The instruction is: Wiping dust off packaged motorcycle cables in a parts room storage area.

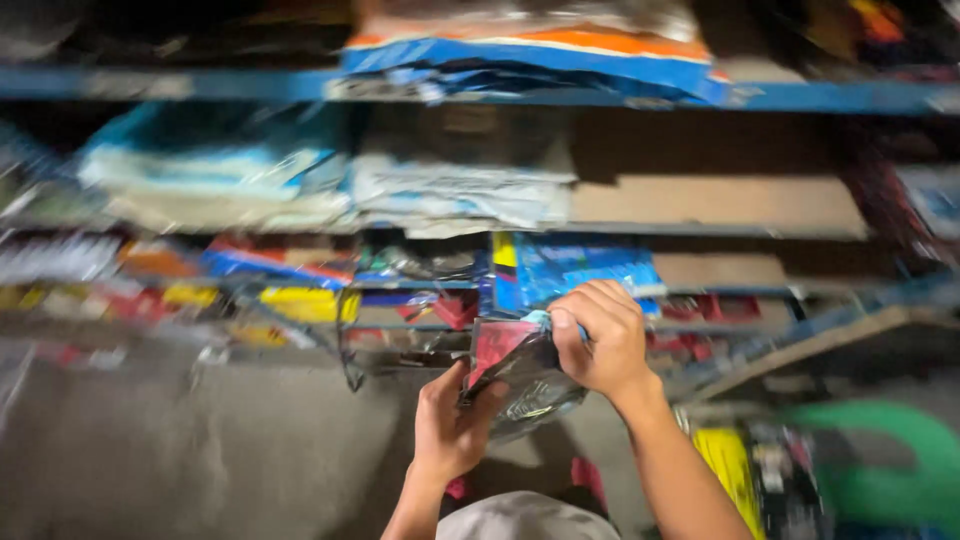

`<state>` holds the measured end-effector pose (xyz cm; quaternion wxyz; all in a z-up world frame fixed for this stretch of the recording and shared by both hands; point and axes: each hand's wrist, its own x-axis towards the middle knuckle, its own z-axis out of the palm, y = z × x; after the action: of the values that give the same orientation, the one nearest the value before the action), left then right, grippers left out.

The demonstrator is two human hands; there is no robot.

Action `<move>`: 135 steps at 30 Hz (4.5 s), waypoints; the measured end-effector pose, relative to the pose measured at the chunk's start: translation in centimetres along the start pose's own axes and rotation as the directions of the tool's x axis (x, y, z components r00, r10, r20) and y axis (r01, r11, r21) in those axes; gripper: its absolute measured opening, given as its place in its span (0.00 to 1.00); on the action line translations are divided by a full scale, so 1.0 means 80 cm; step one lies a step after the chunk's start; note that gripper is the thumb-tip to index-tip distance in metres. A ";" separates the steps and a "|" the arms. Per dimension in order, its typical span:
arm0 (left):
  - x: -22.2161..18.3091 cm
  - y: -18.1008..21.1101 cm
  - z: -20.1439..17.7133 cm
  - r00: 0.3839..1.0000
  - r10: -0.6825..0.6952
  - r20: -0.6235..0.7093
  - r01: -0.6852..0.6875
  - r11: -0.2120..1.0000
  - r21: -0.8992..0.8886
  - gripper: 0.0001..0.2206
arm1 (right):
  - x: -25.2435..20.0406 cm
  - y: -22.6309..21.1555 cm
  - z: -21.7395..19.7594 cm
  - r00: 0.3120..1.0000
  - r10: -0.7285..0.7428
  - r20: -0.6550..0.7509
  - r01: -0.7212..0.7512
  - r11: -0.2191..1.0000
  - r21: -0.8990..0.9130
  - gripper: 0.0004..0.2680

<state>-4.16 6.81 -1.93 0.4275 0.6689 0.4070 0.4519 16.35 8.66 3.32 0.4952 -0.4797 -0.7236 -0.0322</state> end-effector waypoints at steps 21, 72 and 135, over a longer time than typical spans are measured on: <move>0.029 -0.013 0.103 0.928 0.040 0.369 0.056 0.968 -0.244 0.09 | -0.098 0.040 -0.098 0.918 0.152 -0.366 -0.284 0.896 -0.340 0.10; -0.008 0.015 0.015 0.958 -0.103 0.267 0.107 0.994 -0.003 0.07 | -0.061 -0.010 -0.004 0.939 0.145 -0.311 -0.231 0.937 -0.262 0.08; -0.038 -0.069 0.017 0.922 -0.228 0.314 0.256 0.965 -0.051 0.22 | -0.014 -0.087 -0.020 0.971 -0.011 -0.237 -0.052 0.965 -0.258 0.08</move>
<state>-4.56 5.38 -8.21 0.5678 0.6551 0.3946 0.3046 12.44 3.33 6.26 0.5104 -0.5414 -0.6436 -0.1794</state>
